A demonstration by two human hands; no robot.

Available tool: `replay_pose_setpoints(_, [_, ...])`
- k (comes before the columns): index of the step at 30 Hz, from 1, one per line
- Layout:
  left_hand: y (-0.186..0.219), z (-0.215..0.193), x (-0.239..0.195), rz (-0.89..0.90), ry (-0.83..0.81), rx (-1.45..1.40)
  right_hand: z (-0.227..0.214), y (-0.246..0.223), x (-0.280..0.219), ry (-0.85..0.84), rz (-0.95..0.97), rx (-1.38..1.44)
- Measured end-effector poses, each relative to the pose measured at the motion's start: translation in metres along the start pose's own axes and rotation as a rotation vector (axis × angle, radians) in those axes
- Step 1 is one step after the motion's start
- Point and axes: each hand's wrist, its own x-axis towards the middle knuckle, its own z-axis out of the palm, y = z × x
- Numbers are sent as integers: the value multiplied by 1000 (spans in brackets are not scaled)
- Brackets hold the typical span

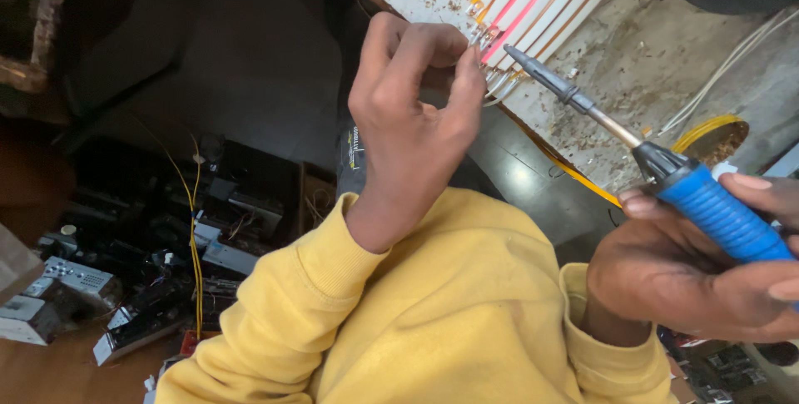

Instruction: The person solders multiple white wires to a circuit board using a soldering iron and solder wire. They repeatedly strip wire ends with pliers, apply solder to the connections, and place the finished wires on the workbench.

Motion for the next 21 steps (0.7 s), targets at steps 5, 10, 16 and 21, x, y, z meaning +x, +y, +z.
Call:
replay_pose_setpoints(5, [1, 0, 0, 1, 7, 29, 14, -7, 14, -142, -132, 8])
replay_pose_setpoints(10, [1, 1, 1, 13, 11, 49, 34, -21, 11, -143, -146, 25])
replay_pose_setpoints(16, [1, -1, 2, -2, -12, 33, 40, -20, 18, -181, -183, 17])
replay_pose_setpoints(21, [2, -1, 4, 1, -18, 29, 42, -18, 15, -150, -226, 48])
